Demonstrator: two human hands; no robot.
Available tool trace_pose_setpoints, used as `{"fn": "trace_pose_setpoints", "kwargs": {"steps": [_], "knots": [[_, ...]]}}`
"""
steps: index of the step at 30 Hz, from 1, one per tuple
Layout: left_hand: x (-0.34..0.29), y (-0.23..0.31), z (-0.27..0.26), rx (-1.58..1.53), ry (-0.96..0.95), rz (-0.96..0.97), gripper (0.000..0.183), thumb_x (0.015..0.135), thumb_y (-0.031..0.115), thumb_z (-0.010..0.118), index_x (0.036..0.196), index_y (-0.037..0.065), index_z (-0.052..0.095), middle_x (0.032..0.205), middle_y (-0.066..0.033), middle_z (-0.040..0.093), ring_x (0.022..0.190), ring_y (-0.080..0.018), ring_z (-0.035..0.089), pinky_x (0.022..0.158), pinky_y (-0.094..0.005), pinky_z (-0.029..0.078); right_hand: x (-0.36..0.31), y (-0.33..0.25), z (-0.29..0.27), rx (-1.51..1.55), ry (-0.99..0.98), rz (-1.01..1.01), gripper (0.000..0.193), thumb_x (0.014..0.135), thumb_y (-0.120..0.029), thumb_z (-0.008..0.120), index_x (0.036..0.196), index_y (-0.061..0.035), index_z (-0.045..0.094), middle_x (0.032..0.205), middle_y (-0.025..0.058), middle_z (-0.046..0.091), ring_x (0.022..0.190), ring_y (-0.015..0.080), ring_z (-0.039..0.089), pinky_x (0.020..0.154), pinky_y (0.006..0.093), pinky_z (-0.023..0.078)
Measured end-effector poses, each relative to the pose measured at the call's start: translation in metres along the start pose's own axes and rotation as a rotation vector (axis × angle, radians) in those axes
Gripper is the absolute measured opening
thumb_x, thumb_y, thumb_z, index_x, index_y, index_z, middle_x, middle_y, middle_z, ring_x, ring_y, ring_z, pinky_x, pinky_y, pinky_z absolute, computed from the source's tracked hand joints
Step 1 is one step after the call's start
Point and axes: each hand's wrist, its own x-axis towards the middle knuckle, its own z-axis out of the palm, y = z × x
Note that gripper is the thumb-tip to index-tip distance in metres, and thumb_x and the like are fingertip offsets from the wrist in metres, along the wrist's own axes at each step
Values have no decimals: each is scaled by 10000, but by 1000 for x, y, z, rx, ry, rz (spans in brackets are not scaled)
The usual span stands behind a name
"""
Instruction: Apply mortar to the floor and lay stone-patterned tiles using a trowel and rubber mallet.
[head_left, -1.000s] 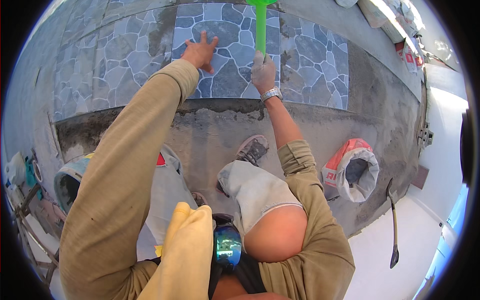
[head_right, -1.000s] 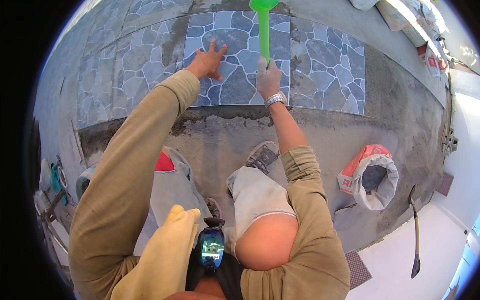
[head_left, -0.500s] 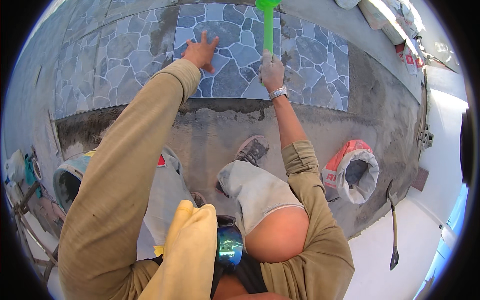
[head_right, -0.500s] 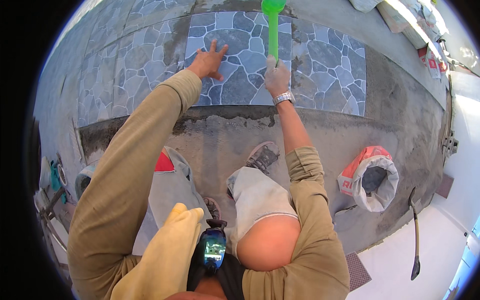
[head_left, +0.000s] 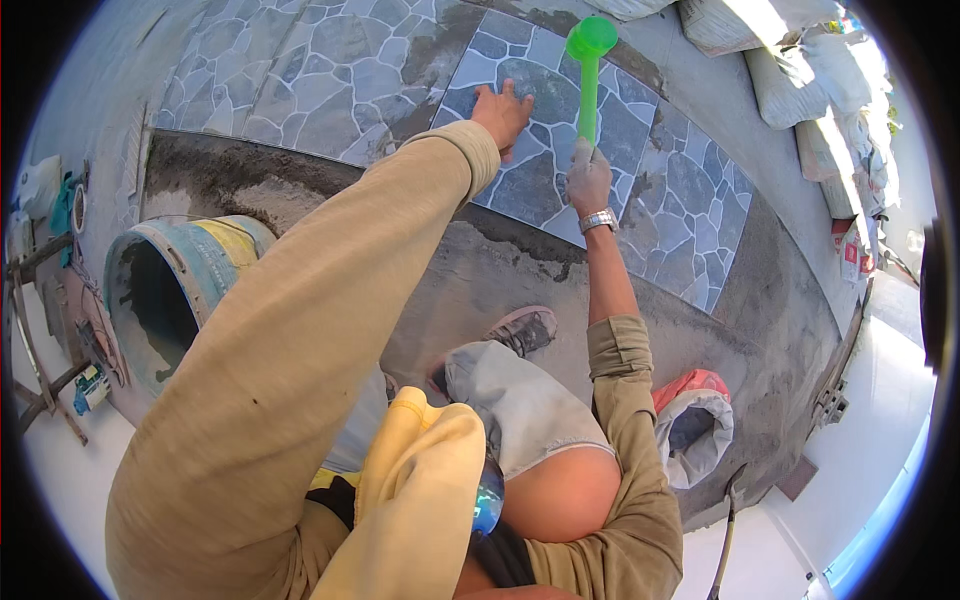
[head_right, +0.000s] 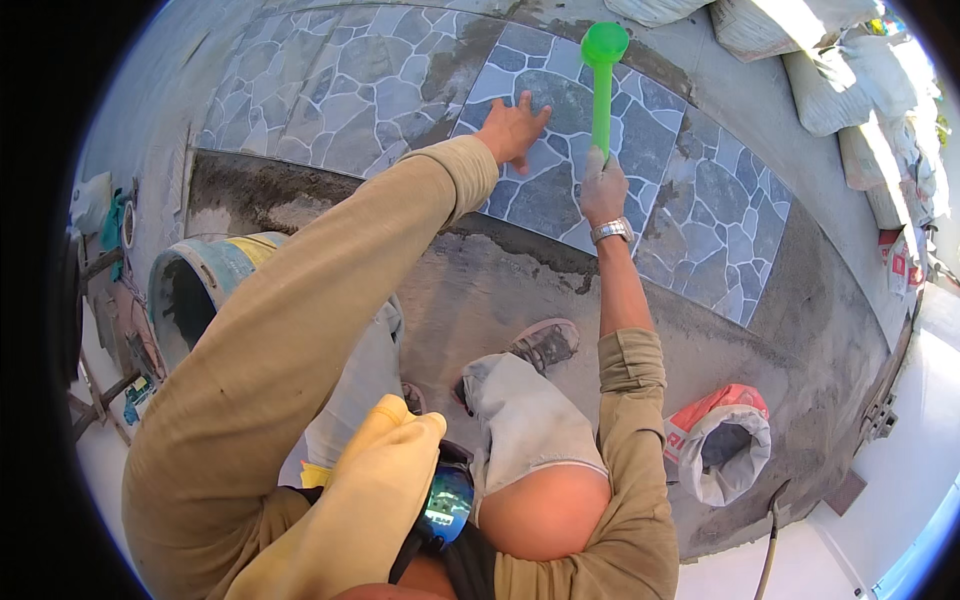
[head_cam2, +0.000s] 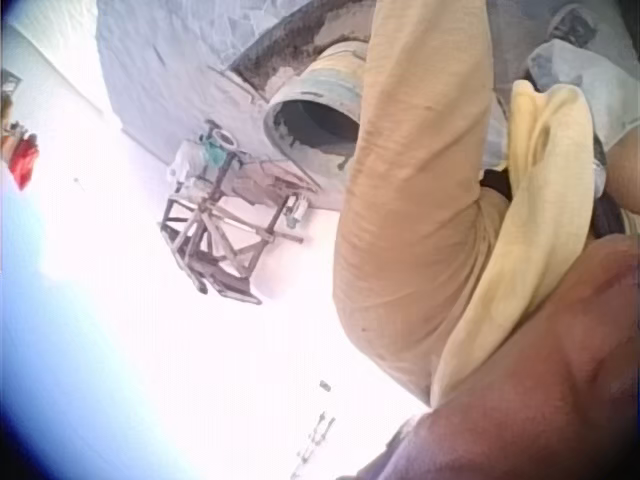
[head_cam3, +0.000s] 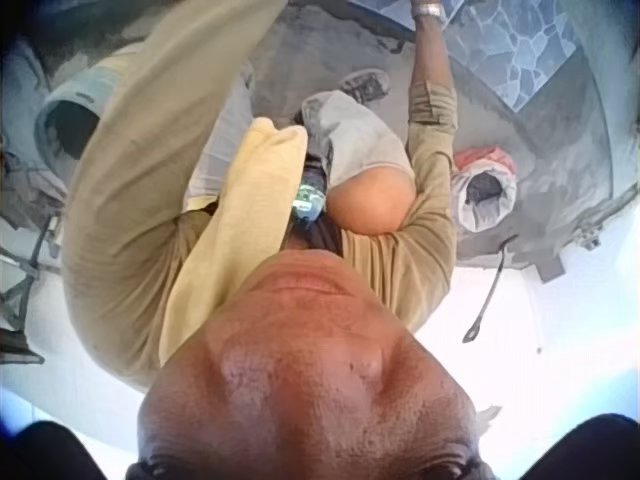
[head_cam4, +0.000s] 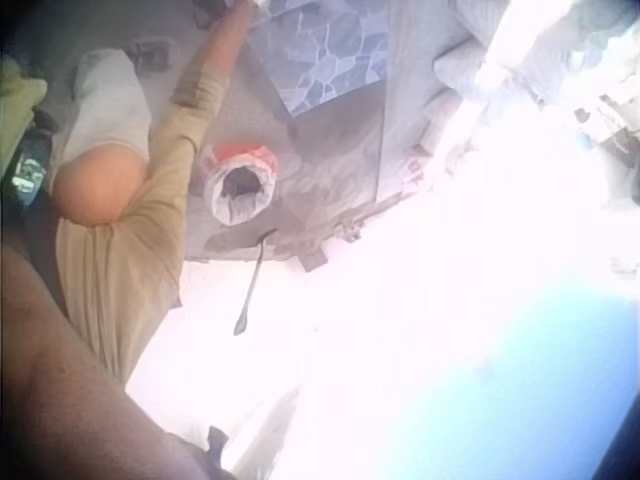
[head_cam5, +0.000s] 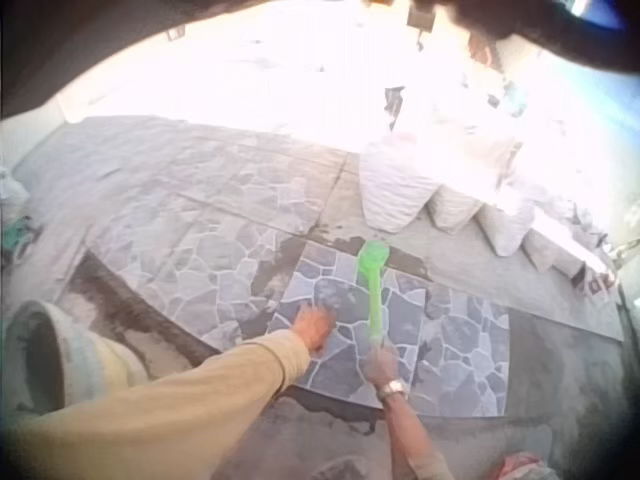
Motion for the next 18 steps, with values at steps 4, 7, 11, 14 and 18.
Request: {"fn": "trace_pose_setpoints", "kwargs": {"steps": [4,7,11,14,18], "knots": [[-6,-6,4,6,-39,-39,1260,582,376,964,1594,115,261,1567,-367,290,1249,-378,618,1017,-578,404,-4,-43,8,235,-46,39,543,1026,-460,465,911,40,645,683,211,635,657,365,635,633,486,459],[-2,6,-7,5,-32,-3,1257,582,384,964,1590,104,266,1562,-367,301,1226,-378,633,1003,-577,414,12,-34,7,-31,-87,-105,513,1030,-429,479,886,36,642,656,184,620,629,320,632,603,462,453],[-12,-7,3,11,-41,5,1249,592,386,960,1590,97,267,1559,-353,325,1304,-366,576,996,-574,421,18,-69,20,92,-141,-36,529,1021,-460,484,868,16,657,631,143,603,588,284,609,591,445,458],[-6,6,-10,19,-37,-17,1238,600,386,957,1587,91,271,1556,-330,349,1414,-359,461,998,-568,424,29,-41,19,25,-90,-138,518,1021,-467,494,811,-16,637,571,59,559,501,186,558,519,384,442],[-10,-8,0,45,-80,-7,1246,609,426,948,1593,94,259,1558,-334,341,1398,-377,474,997,-564,429,33,-58,32,82,-205,-69,506,1023,-459,499,748,-45,592,552,7,517,467,120,511,454,321,403]]}}
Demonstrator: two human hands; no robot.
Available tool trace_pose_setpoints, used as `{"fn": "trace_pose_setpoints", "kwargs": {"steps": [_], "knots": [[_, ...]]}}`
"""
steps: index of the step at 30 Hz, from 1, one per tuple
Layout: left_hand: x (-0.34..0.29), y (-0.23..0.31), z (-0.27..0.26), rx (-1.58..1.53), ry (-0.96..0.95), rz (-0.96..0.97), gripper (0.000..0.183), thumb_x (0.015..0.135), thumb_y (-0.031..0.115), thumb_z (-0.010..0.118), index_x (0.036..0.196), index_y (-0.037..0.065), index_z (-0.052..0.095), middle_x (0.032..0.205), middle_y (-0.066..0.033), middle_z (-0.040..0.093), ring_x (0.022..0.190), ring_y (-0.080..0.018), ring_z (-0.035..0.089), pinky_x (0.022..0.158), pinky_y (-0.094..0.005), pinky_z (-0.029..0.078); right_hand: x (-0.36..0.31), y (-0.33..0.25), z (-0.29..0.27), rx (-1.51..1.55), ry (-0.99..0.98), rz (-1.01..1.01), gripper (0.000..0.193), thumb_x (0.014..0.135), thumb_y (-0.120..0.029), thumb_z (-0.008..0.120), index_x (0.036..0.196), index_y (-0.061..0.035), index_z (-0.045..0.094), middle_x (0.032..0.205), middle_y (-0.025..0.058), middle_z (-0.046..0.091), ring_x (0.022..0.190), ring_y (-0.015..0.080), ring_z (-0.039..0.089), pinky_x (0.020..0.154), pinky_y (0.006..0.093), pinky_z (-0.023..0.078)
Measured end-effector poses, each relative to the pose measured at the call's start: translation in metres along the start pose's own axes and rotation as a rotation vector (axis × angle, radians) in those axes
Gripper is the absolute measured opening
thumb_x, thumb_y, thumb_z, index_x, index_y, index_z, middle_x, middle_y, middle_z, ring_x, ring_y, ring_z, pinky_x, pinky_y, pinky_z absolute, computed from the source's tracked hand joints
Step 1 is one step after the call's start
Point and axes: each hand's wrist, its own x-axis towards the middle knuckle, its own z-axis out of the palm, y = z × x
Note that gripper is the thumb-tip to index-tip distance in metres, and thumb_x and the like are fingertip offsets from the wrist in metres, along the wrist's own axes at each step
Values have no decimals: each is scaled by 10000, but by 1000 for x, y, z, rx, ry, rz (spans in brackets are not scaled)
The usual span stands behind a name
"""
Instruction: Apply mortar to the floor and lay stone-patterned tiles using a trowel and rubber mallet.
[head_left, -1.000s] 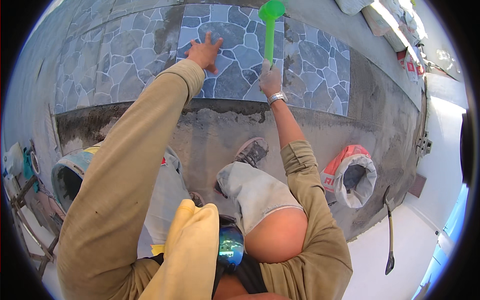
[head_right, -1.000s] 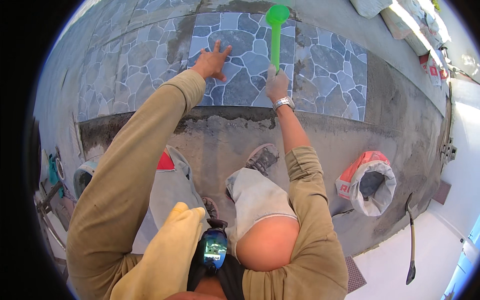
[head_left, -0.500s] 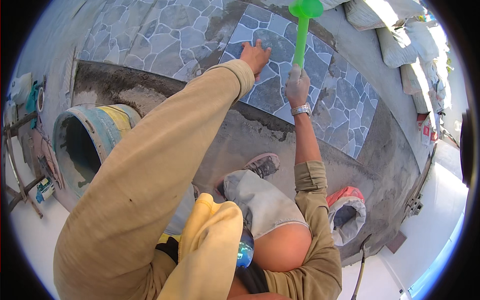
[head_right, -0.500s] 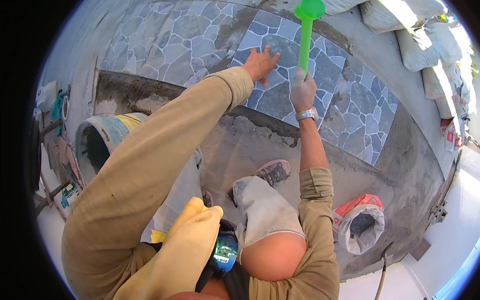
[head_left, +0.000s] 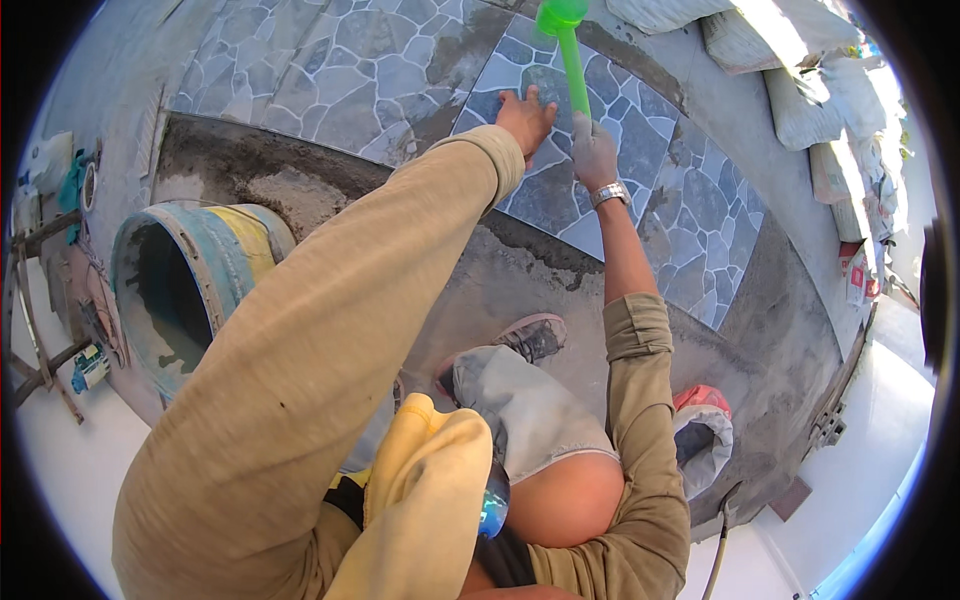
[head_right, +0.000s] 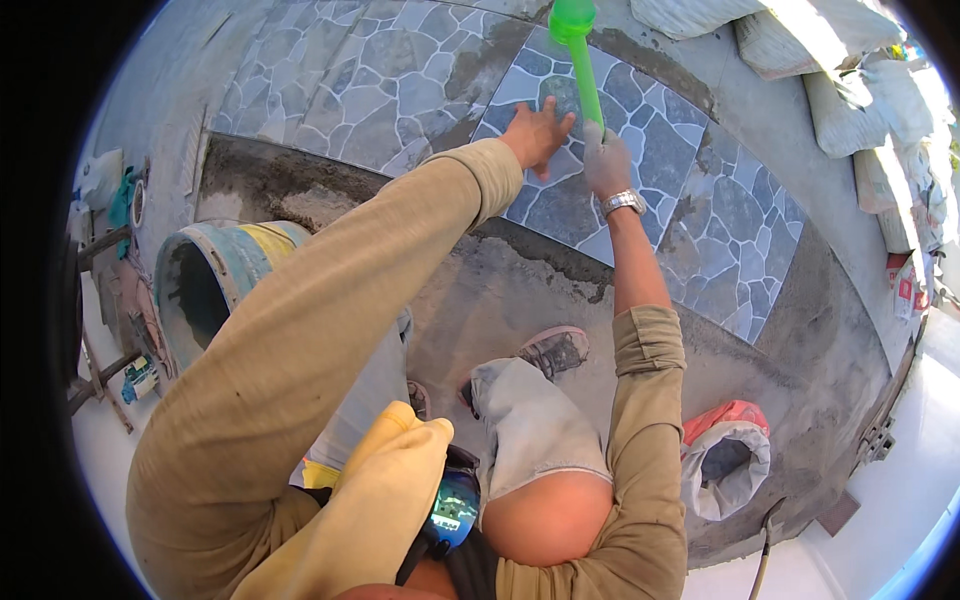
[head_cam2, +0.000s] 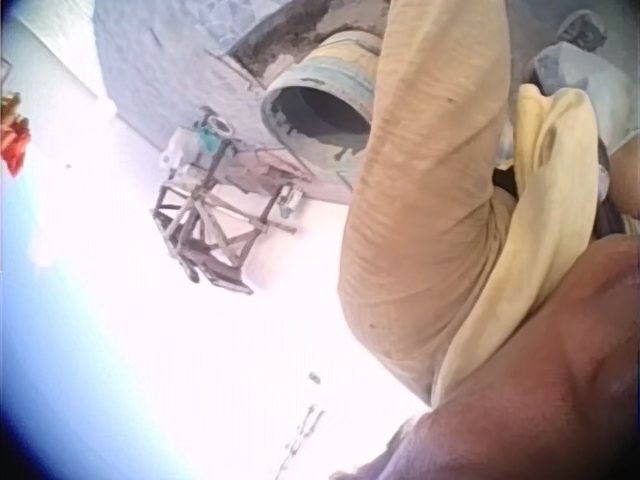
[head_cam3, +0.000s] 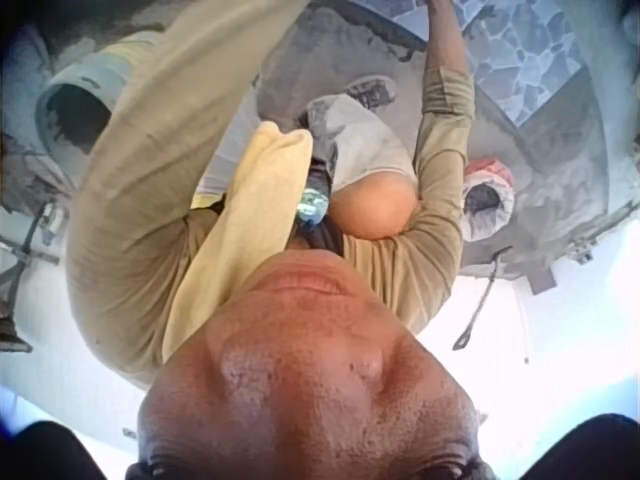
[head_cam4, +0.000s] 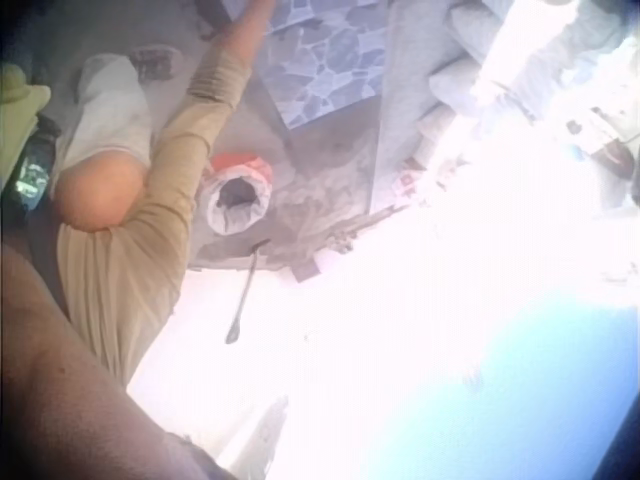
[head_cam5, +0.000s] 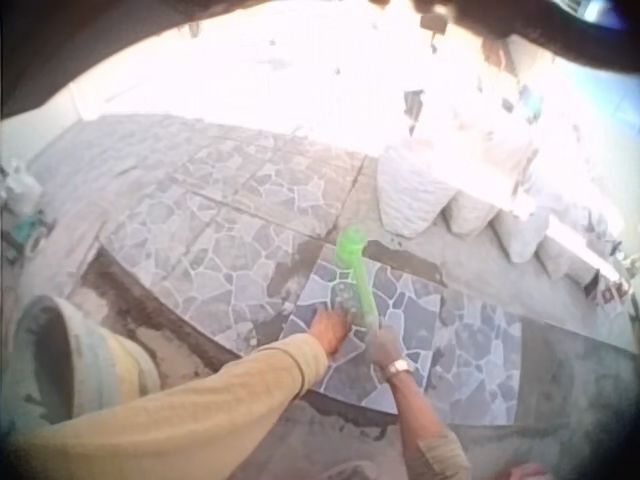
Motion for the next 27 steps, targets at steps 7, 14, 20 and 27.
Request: {"fn": "trace_pose_setpoints", "kwargs": {"steps": [7,14,20,27], "knots": [[11,20,-21,4,40,15,1260,605,456,944,1597,104,251,1573,-342,302,1325,-385,554,995,-565,431,8,43,-24,-269,37,-103,503,1026,-447,499,735,-45,582,548,10,518,458,116,514,443,310,393],[2,7,-10,15,38,4,1269,604,460,944,1599,103,241,1558,-343,334,1328,-367,556,1008,-568,424,-12,0,-9,193,79,-17,535,1013,-445,502,857,47,641,643,138,597,594,219,548,580,422,428],[0,6,-3,-7,-15,-5,1246,612,446,940,1593,98,254,1541,-358,351,1355,-381,528,1009,-582,426,-9,-13,-8,113,-23,59,521,1002,-455,514,900,32,669,649,148,608,601,226,591,596,419,458],[1,0,-2,16,-14,-11,1262,614,434,946,1598,98,232,1584,-372,244,1338,-392,541,1000,-611,441,0,-7,-9,-8,-102,44,499,1029,-453,504,744,-49,575,543,11,516,461,120,526,435,304,385]]}}
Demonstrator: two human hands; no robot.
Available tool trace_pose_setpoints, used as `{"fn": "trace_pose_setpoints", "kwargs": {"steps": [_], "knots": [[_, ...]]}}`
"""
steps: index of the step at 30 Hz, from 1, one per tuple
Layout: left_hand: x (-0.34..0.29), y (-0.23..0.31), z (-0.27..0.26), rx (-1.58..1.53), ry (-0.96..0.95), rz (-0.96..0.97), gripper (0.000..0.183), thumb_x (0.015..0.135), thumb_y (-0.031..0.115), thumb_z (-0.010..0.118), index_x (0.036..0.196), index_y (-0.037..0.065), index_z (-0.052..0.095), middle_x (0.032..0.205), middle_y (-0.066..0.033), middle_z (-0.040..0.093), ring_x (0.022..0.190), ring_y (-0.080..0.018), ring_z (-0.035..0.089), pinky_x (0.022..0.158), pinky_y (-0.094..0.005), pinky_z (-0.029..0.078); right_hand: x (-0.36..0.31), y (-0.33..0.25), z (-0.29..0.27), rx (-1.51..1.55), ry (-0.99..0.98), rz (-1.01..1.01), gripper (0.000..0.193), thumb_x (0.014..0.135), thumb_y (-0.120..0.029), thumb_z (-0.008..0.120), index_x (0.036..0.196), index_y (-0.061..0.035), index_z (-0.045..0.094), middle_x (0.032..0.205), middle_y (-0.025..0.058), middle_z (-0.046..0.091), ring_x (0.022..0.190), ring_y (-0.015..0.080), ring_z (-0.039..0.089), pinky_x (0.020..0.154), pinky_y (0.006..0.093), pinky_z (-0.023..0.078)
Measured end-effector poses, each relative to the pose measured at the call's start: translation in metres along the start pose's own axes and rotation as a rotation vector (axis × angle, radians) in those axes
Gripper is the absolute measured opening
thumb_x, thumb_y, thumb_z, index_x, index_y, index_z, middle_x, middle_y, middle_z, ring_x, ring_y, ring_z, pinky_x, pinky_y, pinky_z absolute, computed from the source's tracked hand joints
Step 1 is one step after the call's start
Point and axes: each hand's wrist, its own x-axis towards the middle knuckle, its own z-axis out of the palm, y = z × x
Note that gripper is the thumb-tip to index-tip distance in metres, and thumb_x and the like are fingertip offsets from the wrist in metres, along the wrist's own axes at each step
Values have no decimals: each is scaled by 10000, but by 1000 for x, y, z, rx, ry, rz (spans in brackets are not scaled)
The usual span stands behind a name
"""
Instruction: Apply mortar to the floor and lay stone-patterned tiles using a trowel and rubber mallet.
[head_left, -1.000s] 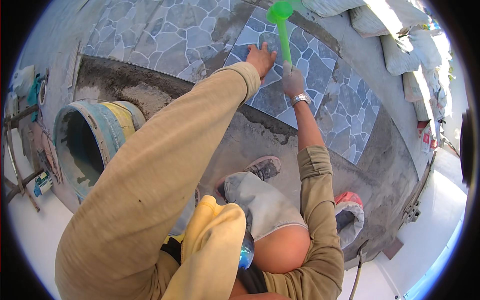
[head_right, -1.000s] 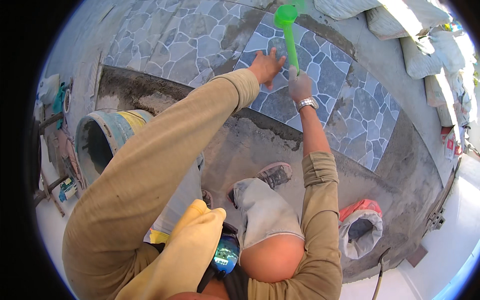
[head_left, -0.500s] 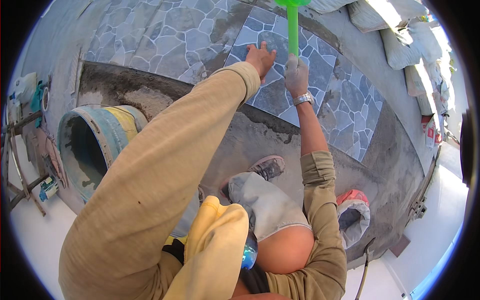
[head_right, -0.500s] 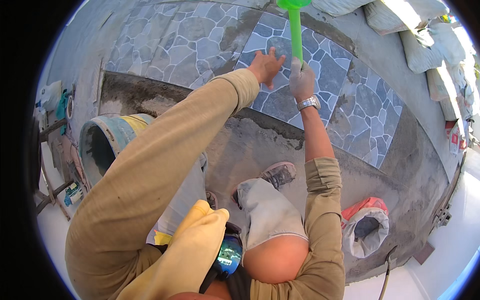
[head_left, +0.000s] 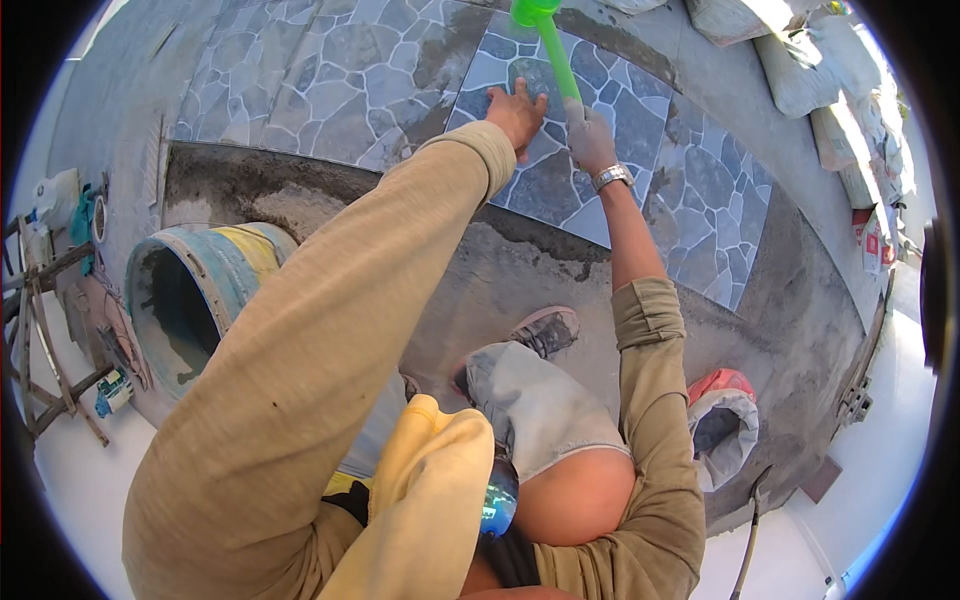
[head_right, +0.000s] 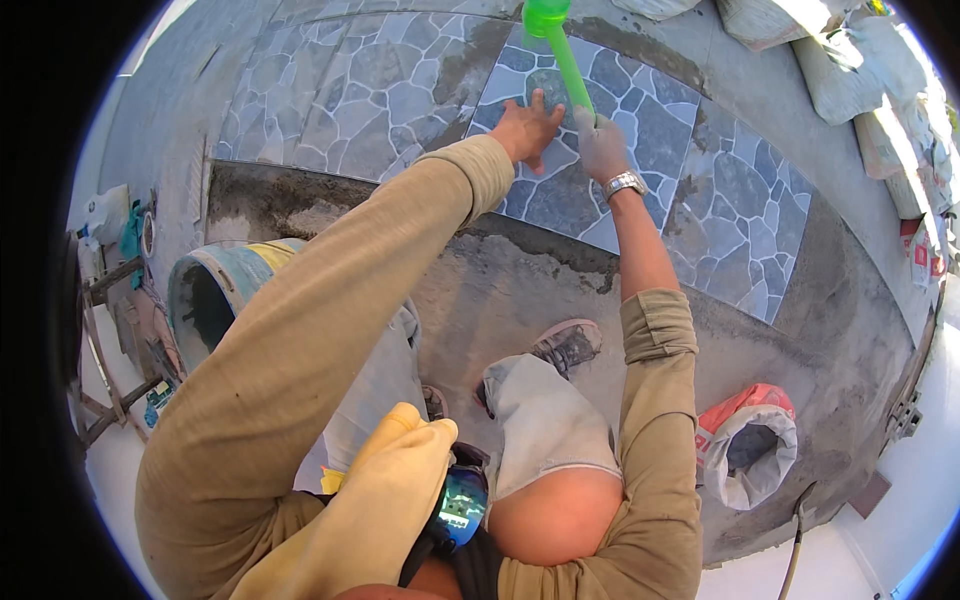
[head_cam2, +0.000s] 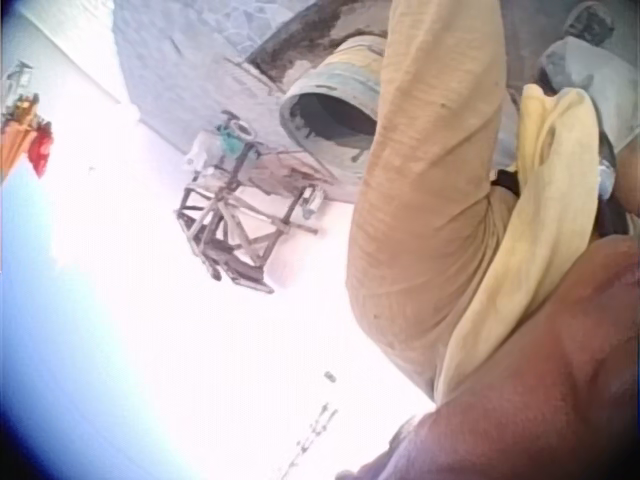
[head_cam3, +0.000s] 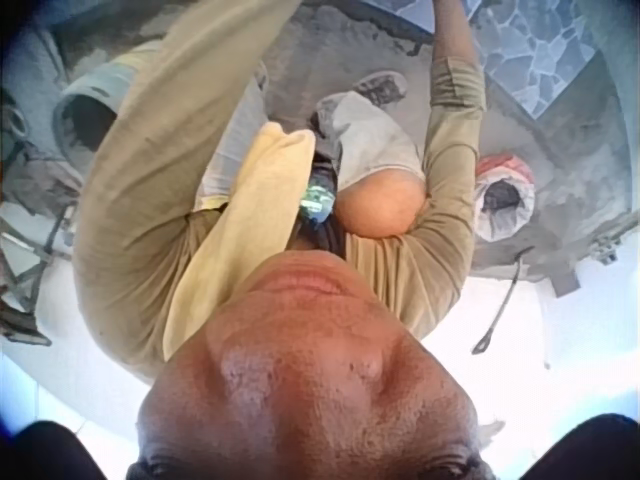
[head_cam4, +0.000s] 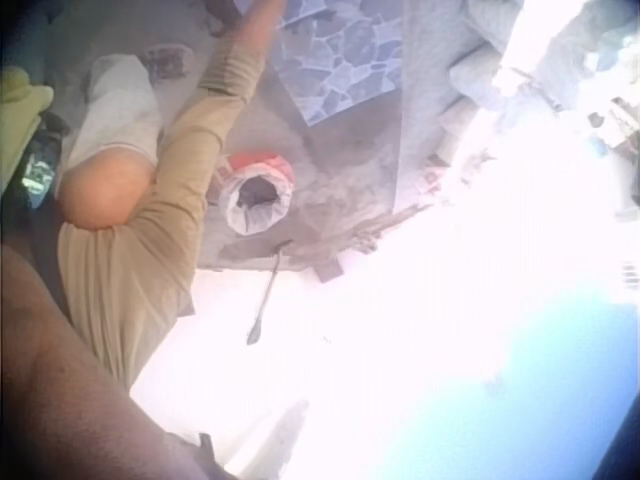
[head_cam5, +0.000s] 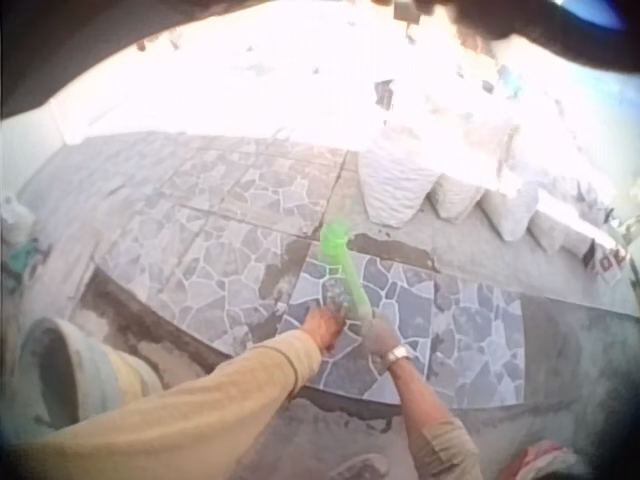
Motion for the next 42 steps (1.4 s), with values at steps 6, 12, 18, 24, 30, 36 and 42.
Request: {"fn": "trace_pose_setpoints", "kwargs": {"steps": [6,12,18,24,30,36,42], "knots": [[7,17,-19,-47,41,42,1248,627,406,946,1606,145,215,1617,-350,166,1294,-388,579,1005,-642,447,-1,45,-14,-34,147,-149,485,1021,-463,511,742,-71,571,553,7,518,441,111,501,416,302,378],[-3,-2,3,-6,26,17,1264,622,428,942,1609,169,195,1627,-322,171,1262,-381,607,1008,-643,454,-19,-14,7,174,79,-42,527,994,-495,517,880,0,659,636,93,592,576,195,577,551,372,434],[4,2,-13,17,-46,22,1224,684,433,913,1623,156,177,1649,-278,163,1336,-349,550,1003,-606,473,-7,-12,-8,-53,34,33,586,968,-522,513,1010,25,717,697,161,653,672,277,636,649,412,482],[8,10,-23,-4,-26,56,1219,669,436,920,1612,147,204,1640,-290,174,1319,-360,565,997,-612,476,-8,9,-11,-17,72,0,581,963,-530,512,1017,8,724,734,187,677,707,329,662,673,432,492],[4,-2,-10,-11,-59,35,1239,640,448,934,1605,146,219,1636,-296,180,1310,-370,571,994,-617,478,-24,-14,5,38,61,-30,594,975,-548,501,1004,1,723,752,204,683,716,350,668,685,450,492],[12,-2,-12,-9,-73,63,1267,623,468,936,1608,142,207,1629,-314,176,1296,-387,577,982,-628,480,-27,-2,-15,-33,48,61,574,989,-517,501,950,24,687,685,150,628,661,292,632,641,434,479],[14,4,-14,-13,-41,107,1297,609,483,936,1614,143,190,1618,-339,179,1250,-414,603,967,-572,501,-79,44,-20,121,201,189,598,982,-535,488,950,28,688,714,200,667,686,369,665,673,461,495]]}}
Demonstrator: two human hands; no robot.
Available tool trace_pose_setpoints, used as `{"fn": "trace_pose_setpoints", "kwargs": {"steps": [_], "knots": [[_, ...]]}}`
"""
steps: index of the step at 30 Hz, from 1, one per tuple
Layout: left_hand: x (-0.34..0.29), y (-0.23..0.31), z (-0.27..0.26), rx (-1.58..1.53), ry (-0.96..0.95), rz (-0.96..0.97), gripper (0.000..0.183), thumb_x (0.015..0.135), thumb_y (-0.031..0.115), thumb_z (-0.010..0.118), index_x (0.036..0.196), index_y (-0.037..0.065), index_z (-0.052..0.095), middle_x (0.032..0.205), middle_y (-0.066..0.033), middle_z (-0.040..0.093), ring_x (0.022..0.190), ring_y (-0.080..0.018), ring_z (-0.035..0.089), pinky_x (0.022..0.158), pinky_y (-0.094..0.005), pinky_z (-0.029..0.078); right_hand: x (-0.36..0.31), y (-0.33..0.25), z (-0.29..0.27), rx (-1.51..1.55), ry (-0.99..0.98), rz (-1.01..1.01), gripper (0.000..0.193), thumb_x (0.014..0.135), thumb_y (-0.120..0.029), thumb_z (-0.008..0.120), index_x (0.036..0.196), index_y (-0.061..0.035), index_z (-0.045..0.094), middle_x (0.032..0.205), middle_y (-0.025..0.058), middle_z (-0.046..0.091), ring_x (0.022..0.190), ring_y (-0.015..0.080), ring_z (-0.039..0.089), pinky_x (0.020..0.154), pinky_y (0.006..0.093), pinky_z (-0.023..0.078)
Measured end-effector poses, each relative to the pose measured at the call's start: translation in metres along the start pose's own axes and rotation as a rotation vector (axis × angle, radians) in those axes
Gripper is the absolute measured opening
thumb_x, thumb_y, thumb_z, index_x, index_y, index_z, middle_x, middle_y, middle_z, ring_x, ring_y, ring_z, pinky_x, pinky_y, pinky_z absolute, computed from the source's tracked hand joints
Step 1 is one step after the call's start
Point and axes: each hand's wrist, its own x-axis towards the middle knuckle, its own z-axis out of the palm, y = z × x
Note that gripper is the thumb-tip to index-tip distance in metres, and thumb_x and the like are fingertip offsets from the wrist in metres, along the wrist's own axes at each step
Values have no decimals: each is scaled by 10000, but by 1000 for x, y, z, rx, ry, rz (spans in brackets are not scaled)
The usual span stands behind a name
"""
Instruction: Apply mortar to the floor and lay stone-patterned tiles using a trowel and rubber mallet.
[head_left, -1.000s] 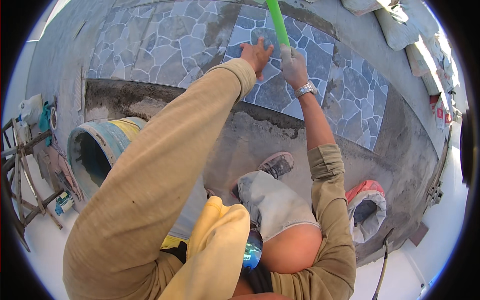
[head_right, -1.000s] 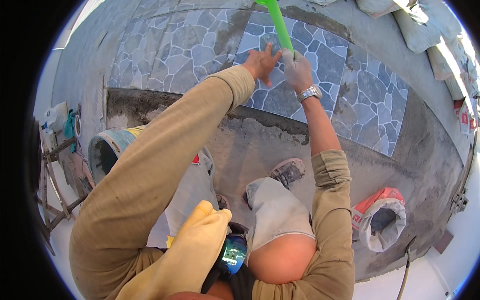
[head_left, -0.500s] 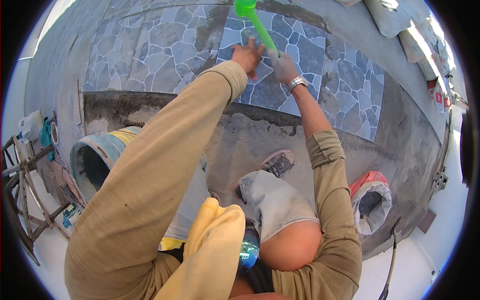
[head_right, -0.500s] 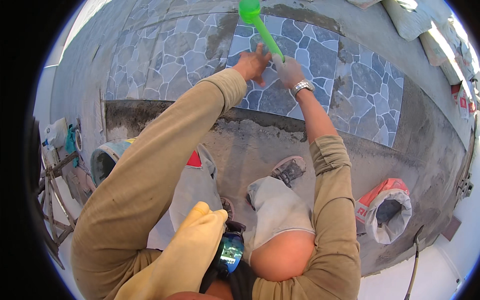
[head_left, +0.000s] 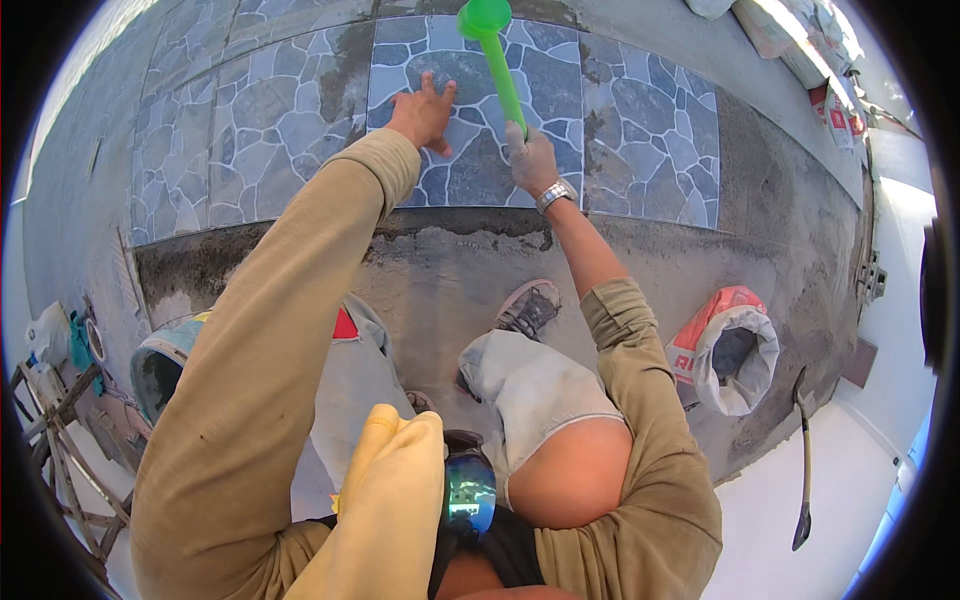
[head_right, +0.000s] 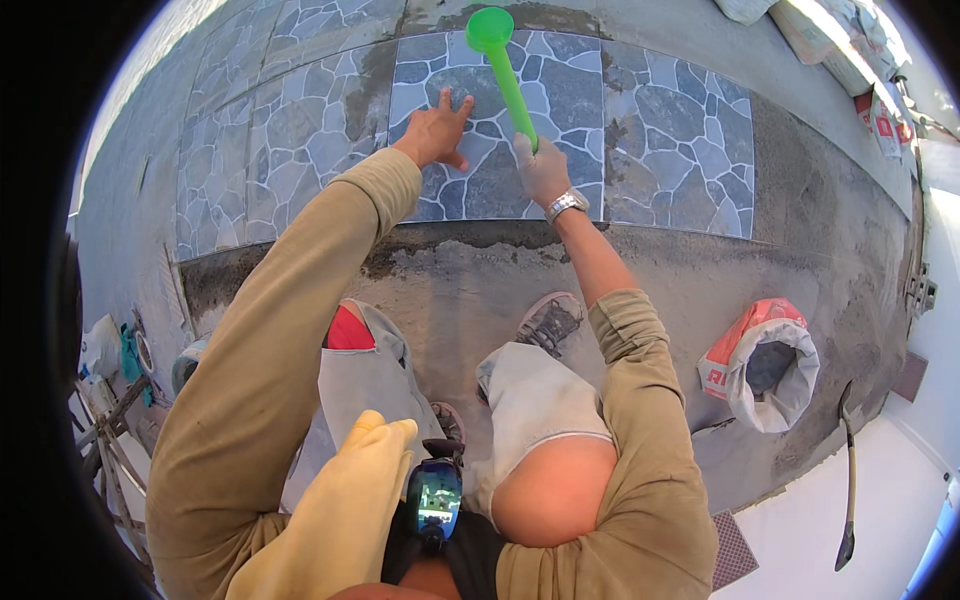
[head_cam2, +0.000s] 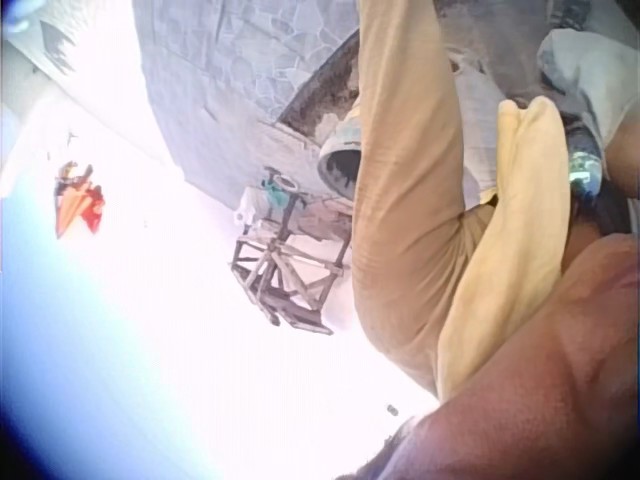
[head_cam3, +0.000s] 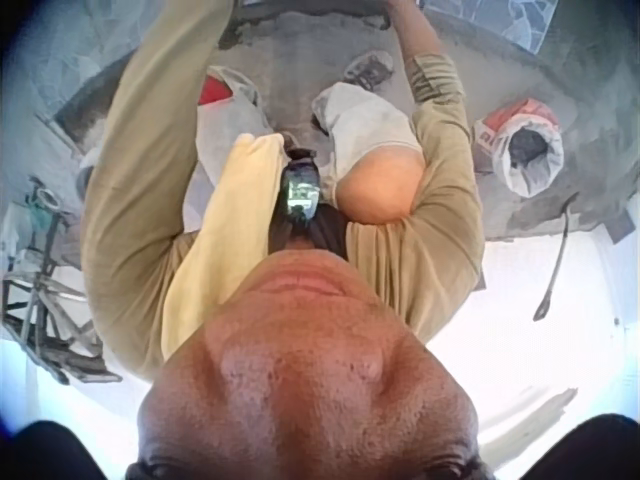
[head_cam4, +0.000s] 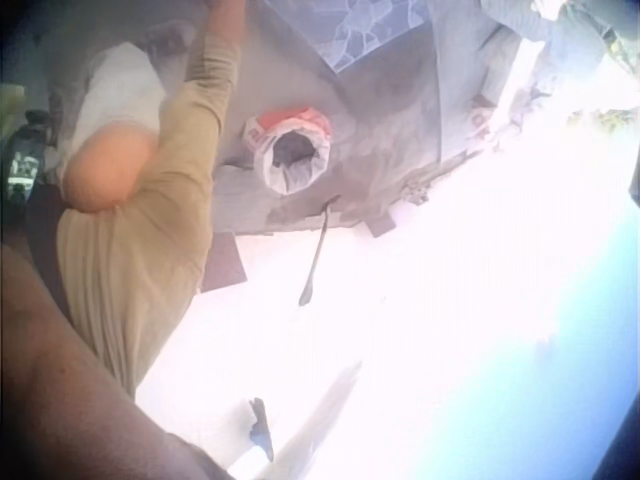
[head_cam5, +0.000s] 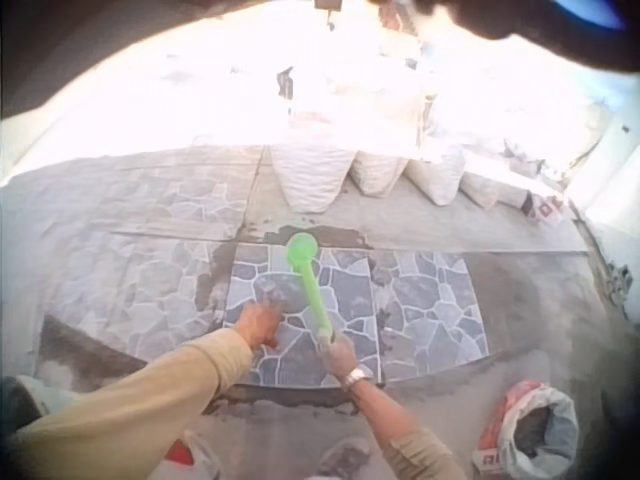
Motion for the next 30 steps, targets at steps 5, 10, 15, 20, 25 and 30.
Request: {"fn": "trace_pose_setpoints", "kwargs": {"steps": [5,10,15,20,25,30], "knots": [[-1,-11,8,33,-14,-17,1302,611,513,925,1611,130,185,1624,-335,164,1253,-402,604,944,-624,504,-11,-2,-6,204,128,-68,552,986,-530,541,794,-16,604,578,42,558,453,165,530,455,369,441],[2,-2,5,31,13,-6,1287,620,522,918,1611,144,191,1610,-327,210,1248,-421,601,961,-620,500,-19,21,-18,62,178,8,534,987,-488,548,861,22,646,660,130,599,625,215,576,622,408,464],[1,-15,14,44,-2,-26,1273,626,540,912,1610,158,201,1612,-307,223,1259,-431,591,996,-637,470,-73,16,-16,250,165,8,530,985,-496,565,877,17,650,643,100,587,606,190,537,598,399,451],[-3,10,0,99,-70,-48,1241,643,472,920,1607,137,215,1650,-235,207,1380,-421,481,1098,-718,317,-146,81,-10,-26,112,145,633,988,-574,495,839,26,629,663,209,599,647,340,626,648,456,481],[5,-16,13,241,17,-61,1211,676,598,854,1625,288,170,1658,-202,210,1288,-484,550,1037,-831,228,-138,77,-11,56,2,299,599,982,-546,527,818,19,640,625,154,606,604,289,622,628,435,484],[-8,-5,3,59,23,153,1152,709,439,872,1597,102,222,1620,-314,205,1397,-505,407,1109,-590,398,-155,43,-37,273,42,267,445,1016,-434,527,807,-45,585,588,3,540,436,96,478,417,290,389]]}}
